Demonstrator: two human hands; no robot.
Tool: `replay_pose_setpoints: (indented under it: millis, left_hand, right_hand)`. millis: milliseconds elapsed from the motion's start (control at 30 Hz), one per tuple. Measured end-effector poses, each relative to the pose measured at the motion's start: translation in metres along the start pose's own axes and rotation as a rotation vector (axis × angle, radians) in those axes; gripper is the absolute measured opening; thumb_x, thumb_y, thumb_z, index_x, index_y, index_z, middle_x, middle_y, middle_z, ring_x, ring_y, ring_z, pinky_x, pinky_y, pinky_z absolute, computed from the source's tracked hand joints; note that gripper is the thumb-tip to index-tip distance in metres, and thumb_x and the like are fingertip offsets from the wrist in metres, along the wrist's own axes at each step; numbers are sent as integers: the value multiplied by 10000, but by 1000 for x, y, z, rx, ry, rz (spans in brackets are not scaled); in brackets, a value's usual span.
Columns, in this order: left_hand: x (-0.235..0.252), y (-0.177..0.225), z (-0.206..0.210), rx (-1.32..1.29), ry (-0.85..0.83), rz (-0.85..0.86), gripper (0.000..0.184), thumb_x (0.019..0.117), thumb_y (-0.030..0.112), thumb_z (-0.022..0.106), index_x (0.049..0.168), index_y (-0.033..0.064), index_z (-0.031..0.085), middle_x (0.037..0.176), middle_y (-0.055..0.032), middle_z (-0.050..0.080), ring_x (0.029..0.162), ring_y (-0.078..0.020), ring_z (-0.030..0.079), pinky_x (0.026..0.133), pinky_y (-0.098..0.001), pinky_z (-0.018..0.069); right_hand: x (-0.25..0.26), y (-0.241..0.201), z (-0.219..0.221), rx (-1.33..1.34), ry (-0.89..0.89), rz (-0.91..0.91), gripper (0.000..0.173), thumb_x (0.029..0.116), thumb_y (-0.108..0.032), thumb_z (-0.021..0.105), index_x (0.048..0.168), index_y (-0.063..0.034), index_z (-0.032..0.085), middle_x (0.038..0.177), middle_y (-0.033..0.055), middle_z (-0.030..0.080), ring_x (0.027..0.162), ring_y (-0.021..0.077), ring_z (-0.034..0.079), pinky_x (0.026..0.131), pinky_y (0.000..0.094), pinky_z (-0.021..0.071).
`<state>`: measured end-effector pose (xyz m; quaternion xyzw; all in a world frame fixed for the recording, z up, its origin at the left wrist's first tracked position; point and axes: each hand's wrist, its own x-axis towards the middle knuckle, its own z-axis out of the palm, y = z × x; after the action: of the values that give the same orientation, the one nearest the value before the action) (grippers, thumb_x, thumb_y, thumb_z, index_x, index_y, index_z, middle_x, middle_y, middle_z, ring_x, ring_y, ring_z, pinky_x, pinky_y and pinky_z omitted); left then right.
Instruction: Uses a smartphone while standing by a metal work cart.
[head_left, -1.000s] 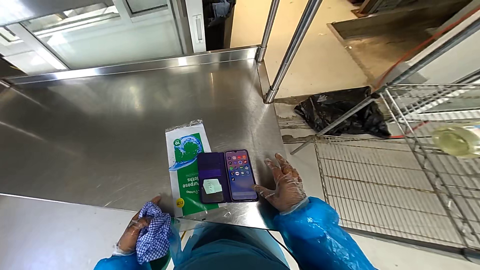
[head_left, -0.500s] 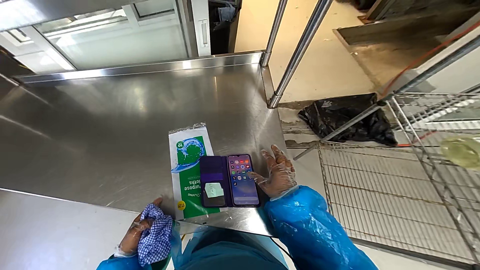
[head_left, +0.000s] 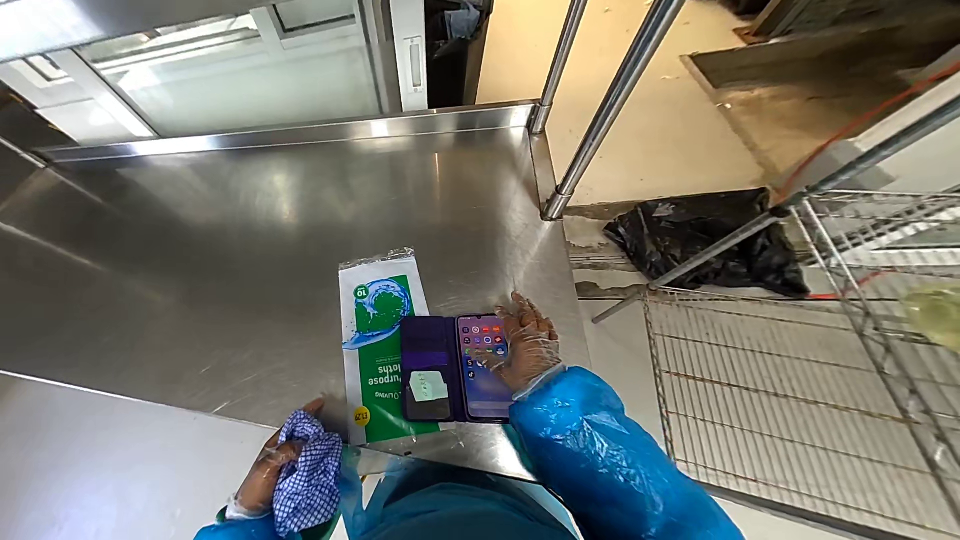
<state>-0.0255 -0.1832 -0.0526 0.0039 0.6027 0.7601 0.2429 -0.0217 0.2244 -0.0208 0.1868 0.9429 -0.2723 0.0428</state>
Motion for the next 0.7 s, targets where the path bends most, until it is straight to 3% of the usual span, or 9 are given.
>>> replay_pose_setpoints:
  millis: [100, 233, 333, 400, 567, 700]
  left_hand:
    - [1, -1, -2, 24, 0, 0, 572, 838, 240, 669, 1358, 17, 588, 1249, -38, 696, 1084, -72, 671, 947, -257, 540]
    - [2, -1, -3, -15, -15, 14, 592, 824, 258, 710, 1352, 16, 598, 1221, -37, 709, 1053, -76, 683, 928, -263, 554]
    - [1, -3, -4, -10, 16, 13, 549, 798, 234, 701, 1304, 30, 636, 1160, -24, 730, 995, -59, 697, 883, -243, 566]
    - [2, -2, -5, 28, -7, 32, 554, 814, 292, 725, 1300, 39, 641, 1187, -16, 722, 1031, -55, 684, 912, -243, 551]
    - [3, 1, -3, 7, -18, 26, 562, 814, 254, 710, 1321, 27, 626, 1172, -17, 727, 1000, -52, 693, 896, -243, 561]
    - [1, 0, -2, 17, -11, 28, 544, 828, 241, 687, 1324, 25, 624, 1194, -16, 721, 1033, -50, 684, 918, -240, 549]
  right_hand:
    - [1, 9, 3, -4, 10, 7, 896, 761, -369, 910, 1495, -44, 513, 1662, 239, 268, 1531, 466, 236, 1200, 662, 202]
    - [-8, 44, -23, 36, 94, 72, 823, 826, -333, 855, 1493, -5, 501, 1632, 315, 269, 1491, 539, 269, 1162, 736, 218]
    - [-19, 63, -41, 89, 279, 86, 763, 775, -241, 899, 1414, 22, 576, 1616, 310, 311, 1446, 552, 347, 1122, 737, 283]
    - [-22, 70, -45, 118, 346, 66, 750, 750, -197, 911, 1389, 34, 593, 1614, 313, 311, 1436, 572, 346, 1102, 745, 297]
    - [-22, 67, -38, 94, 350, 57, 749, 750, -215, 905, 1391, 24, 598, 1609, 309, 325, 1414, 566, 382, 1088, 737, 316]
    - [-18, 58, -36, 101, 308, 25, 788, 753, -227, 905, 1424, 18, 570, 1622, 305, 299, 1448, 543, 349, 1115, 730, 292]
